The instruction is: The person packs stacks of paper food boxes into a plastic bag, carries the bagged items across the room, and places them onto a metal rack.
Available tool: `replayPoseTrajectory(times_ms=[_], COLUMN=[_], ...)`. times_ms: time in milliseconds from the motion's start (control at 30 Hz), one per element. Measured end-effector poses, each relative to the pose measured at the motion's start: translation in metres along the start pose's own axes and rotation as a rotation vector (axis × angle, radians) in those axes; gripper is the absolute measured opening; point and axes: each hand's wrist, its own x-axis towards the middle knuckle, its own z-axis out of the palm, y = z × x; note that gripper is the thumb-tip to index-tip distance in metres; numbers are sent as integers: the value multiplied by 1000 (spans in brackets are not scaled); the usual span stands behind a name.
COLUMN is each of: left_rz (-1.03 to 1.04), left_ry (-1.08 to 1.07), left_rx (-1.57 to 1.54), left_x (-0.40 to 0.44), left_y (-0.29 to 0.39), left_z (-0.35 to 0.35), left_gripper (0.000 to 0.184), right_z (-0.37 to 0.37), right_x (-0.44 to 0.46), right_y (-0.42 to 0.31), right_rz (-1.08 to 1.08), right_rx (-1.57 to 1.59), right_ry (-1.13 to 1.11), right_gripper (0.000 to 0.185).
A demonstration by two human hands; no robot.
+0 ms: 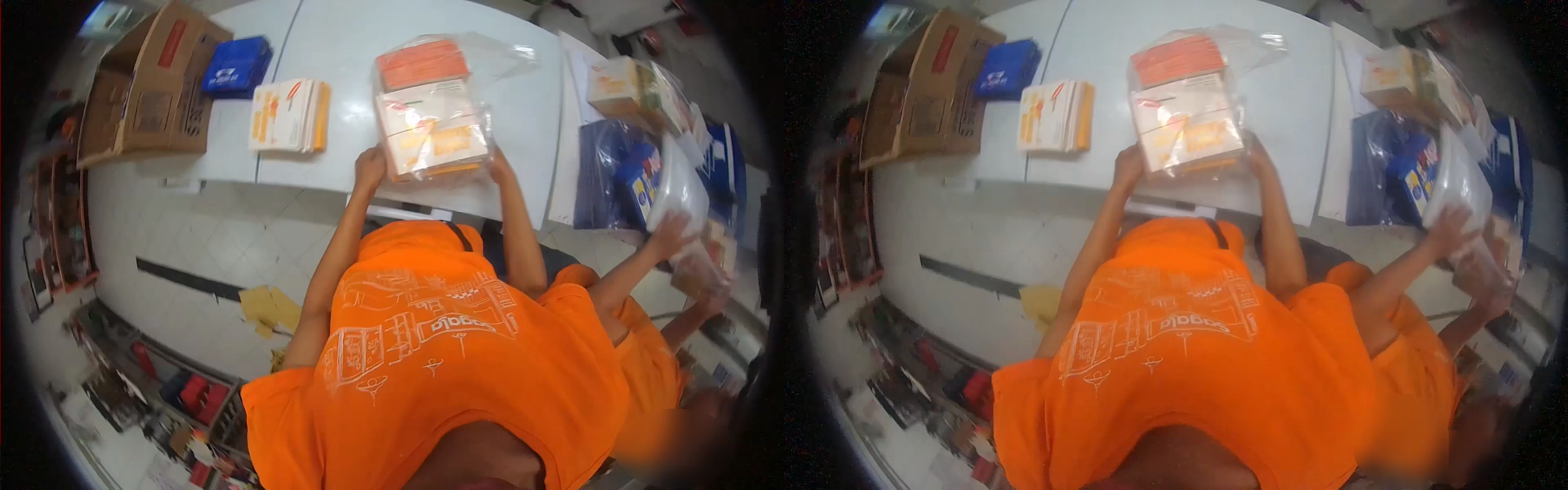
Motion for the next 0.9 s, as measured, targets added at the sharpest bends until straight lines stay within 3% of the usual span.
replayPoseTrajectory(times_ms=[33,100,133,167,233,367,467,567,600,700,767,900], left_rz=[92,5,-37,78,-77,-57,-79,-2,-13,-200,-216,-197], left_ry=[1,14,28,53,-48,-179,-216,-312,-306,-162,-81,-102], left_rx=[57,-157,-263,-123,-358,-386,-402,-336,-482,-632,-596,-713], left_x=[8,-4,-9,-9,-14,-9,-11,-21,-24,-25,-26,-28], left_y=[-19,-7,-1,-6,-1,-18,-5,13,17,29,36,38], left_z=[4,3,3,4,0,-2,-6,-15,-11,-20,-32,-36], left_gripper=[38,33,30,28,26,27,32,52,56,70,76,78], right_z=[-16,-28,-15,-8,-2,12,21,29,28,-2,-6,79], right_x=[24,40,31,21,12,0,2,14,18,-2,-12,-8], right_y=[45,75,50,35,13,-11,-7,12,19,-13,-44,-40], right_rz=[-78,-122,-88,-44,51,148,-9,-220,-263,-366,-434,-642], right_rx=[65,53,-14,-67,-124,-188,-448,-303,-278,-168,-125,-226], right_ry=[63,148,166,176,178,176,255,253,245,231,245,281], right_gripper=[62,61,59,57,53,47,42,48,48,50,51,53])
